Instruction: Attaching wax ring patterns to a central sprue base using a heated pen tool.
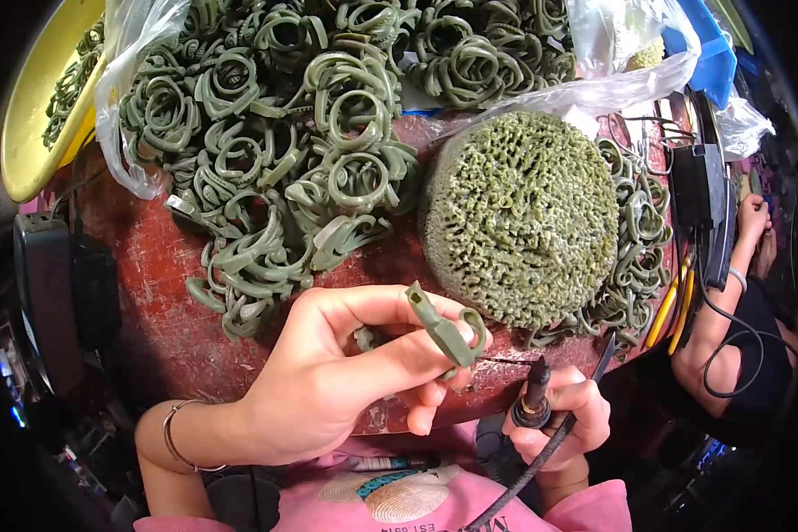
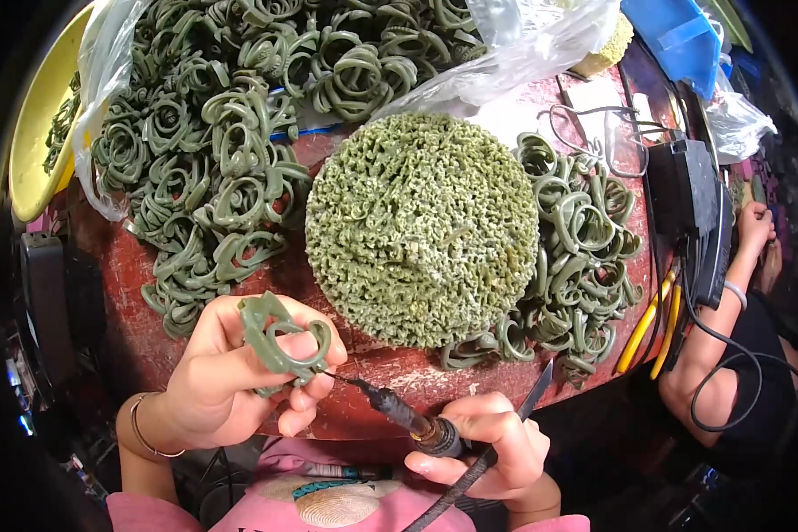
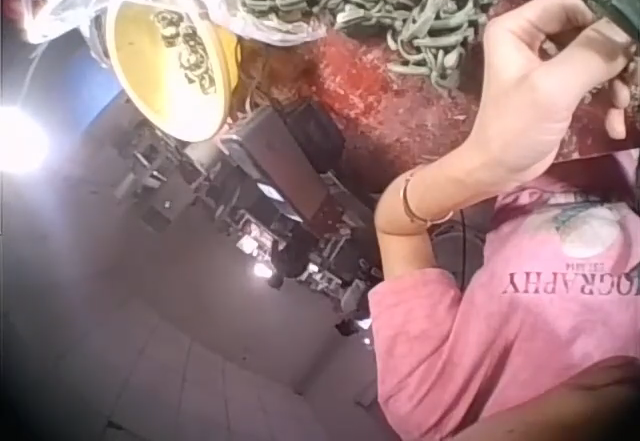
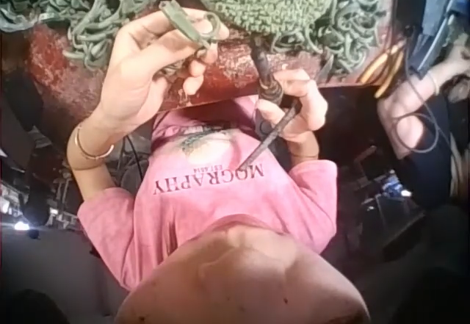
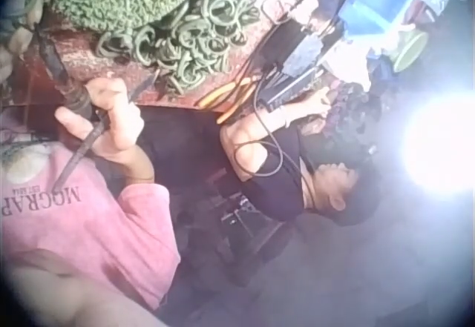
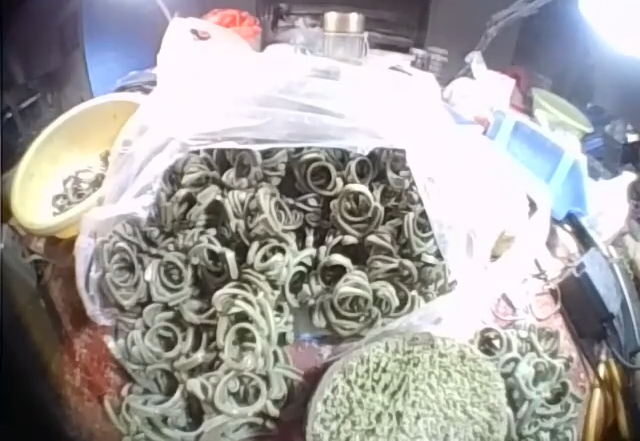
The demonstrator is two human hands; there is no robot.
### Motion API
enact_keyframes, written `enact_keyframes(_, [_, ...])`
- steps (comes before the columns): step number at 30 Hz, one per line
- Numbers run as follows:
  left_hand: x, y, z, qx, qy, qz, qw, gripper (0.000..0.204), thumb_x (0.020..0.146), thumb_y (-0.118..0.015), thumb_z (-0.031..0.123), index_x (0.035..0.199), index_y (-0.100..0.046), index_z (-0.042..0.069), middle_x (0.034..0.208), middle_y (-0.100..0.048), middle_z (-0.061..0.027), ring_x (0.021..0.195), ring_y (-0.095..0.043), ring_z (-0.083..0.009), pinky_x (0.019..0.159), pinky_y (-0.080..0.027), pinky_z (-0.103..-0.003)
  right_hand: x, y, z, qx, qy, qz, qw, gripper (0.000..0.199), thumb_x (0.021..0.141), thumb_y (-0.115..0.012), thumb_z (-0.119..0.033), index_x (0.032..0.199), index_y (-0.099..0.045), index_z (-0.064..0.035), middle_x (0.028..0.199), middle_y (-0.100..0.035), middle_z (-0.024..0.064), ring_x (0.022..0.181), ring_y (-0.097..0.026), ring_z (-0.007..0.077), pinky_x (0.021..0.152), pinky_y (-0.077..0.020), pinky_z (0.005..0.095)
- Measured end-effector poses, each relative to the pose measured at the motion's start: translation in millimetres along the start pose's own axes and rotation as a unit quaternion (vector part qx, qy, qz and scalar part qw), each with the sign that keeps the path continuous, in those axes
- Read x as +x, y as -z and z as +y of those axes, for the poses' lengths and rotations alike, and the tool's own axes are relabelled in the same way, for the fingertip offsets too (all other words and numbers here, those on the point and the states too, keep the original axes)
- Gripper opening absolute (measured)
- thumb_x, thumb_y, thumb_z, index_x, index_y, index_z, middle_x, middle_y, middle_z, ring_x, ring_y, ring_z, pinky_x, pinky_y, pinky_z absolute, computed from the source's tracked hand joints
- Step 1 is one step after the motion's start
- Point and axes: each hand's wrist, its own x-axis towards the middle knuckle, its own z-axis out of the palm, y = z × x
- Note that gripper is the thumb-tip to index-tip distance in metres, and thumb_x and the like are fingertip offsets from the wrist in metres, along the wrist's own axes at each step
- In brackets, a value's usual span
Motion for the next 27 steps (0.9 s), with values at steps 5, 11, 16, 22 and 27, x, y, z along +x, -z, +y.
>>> enact_keyframes(5, [-0.1, 0.7, -1.1, -0.003, 0.008, 0.007, 1.000, 0.020, 0.082, -0.056, 0.010, 0.089, -0.056, -0.009, 0.069, -0.056, -0.0144, 0.053, -0.053, -0.0150, 0.040, -0.042, -0.026, -5.4, 0.6, 3.0, 0.016, -0.015, -0.004, 1.000, 0.043, 0.059, -0.082, -0.016, 0.079, -0.048, 0.0009, 0.068, -0.059, 0.0124, 0.055, -0.059, 0.0166, 0.047, -0.0472, 0.0239])
enact_keyframes(11, [0.4, 0.5, -2.0, -0.005, 0.003, 0.001, 1.000, 0.020, 0.082, -0.056, 0.010, 0.089, -0.056, -0.009, 0.069, -0.057, -0.0137, 0.052, -0.053, -0.0143, 0.040, -0.042, -0.026, -5.6, -1.1, 2.0, 0.032, -0.030, 0.015, 0.999, 0.043, 0.059, -0.082, -0.016, 0.079, -0.047, 0.0004, 0.068, -0.059, 0.0119, 0.054, -0.059, 0.0165, 0.047, -0.0472, 0.0239])
enact_keyframes(16, [0.9, 0.6, -2.3, -0.001, -0.003, 0.001, 1.000, 0.020, 0.082, -0.056, 0.010, 0.089, -0.057, -0.008, 0.069, -0.057, -0.0133, 0.051, -0.053, -0.0144, 0.040, -0.042, -0.025, -5.3, -0.5, 1.3, 0.022, -0.026, 0.006, 0.999, 0.044, 0.059, -0.082, -0.016, 0.079, -0.047, 0.0001, 0.068, -0.059, 0.0119, 0.054, -0.058, 0.0165, 0.047, -0.0472, 0.0240])
enact_keyframes(22, [0.1, 2.0, -3.3, -0.010, -0.009, -0.002, 1.000, 0.019, 0.083, -0.056, 0.009, 0.091, -0.056, -0.008, 0.070, -0.057, -0.0131, 0.053, -0.054, -0.0147, 0.040, -0.042, -0.025, -6.1, 0.8, 2.7, 0.025, -0.016, -0.011, 0.999, 0.044, 0.058, -0.082, -0.017, 0.079, -0.047, 0.0003, 0.068, -0.059, 0.0116, 0.053, -0.058, 0.0160, 0.047, -0.0472, 0.0239])
enact_keyframes(27, [1.5, 2.1, -4.4, -0.012, -0.015, -0.005, 1.000, 0.019, 0.083, -0.055, 0.009, 0.092, -0.056, -0.008, 0.072, -0.058, -0.0123, 0.055, -0.054, -0.0134, 0.041, -0.043, -0.024, -2.8, 0.1, -1.5, -0.016, -0.001, -0.019, 1.000, 0.044, 0.058, -0.082, -0.016, 0.079, -0.047, 0.0001, 0.067, -0.058, 0.0114, 0.052, -0.059, 0.0152, 0.045, -0.0472, 0.0236])
